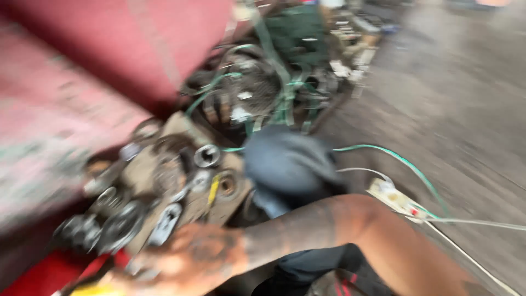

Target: Using a small hand tool to scrape debris and old material off a motorcycle clutch plate for maintenance.

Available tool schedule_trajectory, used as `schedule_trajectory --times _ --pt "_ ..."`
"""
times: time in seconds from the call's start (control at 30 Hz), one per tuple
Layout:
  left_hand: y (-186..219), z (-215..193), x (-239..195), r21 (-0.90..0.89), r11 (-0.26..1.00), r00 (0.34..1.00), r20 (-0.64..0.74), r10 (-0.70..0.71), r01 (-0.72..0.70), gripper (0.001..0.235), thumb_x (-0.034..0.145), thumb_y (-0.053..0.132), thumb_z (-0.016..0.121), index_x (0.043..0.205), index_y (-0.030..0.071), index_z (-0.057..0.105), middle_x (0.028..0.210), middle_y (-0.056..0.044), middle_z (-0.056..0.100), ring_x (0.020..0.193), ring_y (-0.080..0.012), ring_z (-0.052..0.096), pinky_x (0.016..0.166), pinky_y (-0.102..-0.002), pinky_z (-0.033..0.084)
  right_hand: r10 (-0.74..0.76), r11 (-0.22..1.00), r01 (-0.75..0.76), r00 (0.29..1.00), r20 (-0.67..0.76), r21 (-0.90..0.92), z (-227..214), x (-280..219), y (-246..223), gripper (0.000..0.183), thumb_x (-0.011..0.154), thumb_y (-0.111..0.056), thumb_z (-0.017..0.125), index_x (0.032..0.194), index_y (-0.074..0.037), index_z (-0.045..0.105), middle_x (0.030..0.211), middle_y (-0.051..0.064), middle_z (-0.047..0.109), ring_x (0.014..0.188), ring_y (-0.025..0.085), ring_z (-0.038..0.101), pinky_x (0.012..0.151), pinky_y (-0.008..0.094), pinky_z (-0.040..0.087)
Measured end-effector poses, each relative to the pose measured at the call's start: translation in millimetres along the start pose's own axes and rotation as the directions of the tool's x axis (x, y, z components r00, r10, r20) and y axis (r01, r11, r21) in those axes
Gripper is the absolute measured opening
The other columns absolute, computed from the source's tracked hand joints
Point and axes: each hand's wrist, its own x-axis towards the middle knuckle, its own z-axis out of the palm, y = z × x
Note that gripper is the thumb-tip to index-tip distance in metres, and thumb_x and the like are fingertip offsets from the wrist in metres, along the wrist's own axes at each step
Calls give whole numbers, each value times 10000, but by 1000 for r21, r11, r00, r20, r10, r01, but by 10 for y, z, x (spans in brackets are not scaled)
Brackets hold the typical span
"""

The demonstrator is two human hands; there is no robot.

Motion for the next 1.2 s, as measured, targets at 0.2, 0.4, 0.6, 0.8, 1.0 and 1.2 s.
schedule_trajectory --times 0.2,0.4,0.6,0.8,1.0,1.2 --pt "4801 -1547 1488 -967 250 387 -216 -897 40 333 1000 128 548 726 147 359 552 25 246 458 -78 266 413 -296 172 -117 933 116 993 17 -341 -1466 -256 -667 434 1027 -420 696 1393 -194 644 1202 -7 794 634 181 716 531 333 515" --pt "4669 -1514 1470 -988 84 465 -137 -875 -133 308 905 69 678 786 135 402 538 34 240 425 -75 193 406 -282 190 2 957 48 985 173 -286 -1531 -220 -625 486 977 -380 691 1393 -138 618 1090 15 764 689 201 744 576 370 554" --pt "4685 -1575 1474 -993 75 471 -111 -875 -95 353 890 136 759 711 156 455 479 34 253 396 -84 202 398 -279 221 -90 930 125 989 114 -347 -1442 -271 -512 462 985 -372 687 1356 -99 653 922 -9 696 580 146 634 557 318 511" --pt "4676 -1561 1508 -993 86 451 -112 -885 -78 273 894 155 778 738 129 557 479 41 300 401 -82 222 397 -268 256 -119 888 147 989 91 -435 -1408 -273 -505 501 966 -398 748 1365 -110 653 940 42 695 627 199 636 581 361 530" --pt "4743 -1623 1527 -984 28 515 -116 -849 -175 346 900 89 742 757 191 443 498 66 279 424 -65 200 436 -268 231 -89 946 117 990 106 -301 -1479 -279 -557 512 954 -334 757 1360 -46 639 1019 110 757 774 222 733 619 376 565" --pt "4697 -1648 1530 -982 -37 597 -82 -798 -184 341 889 97 737 760 185 435 523 63 231 427 -62 183 442 -252 221 -94 934 137 985 143 -329 -1490 -342 -507 522 984 -327 694 1392 -15 606 1022 100 733 800 208 716 583 337 531"
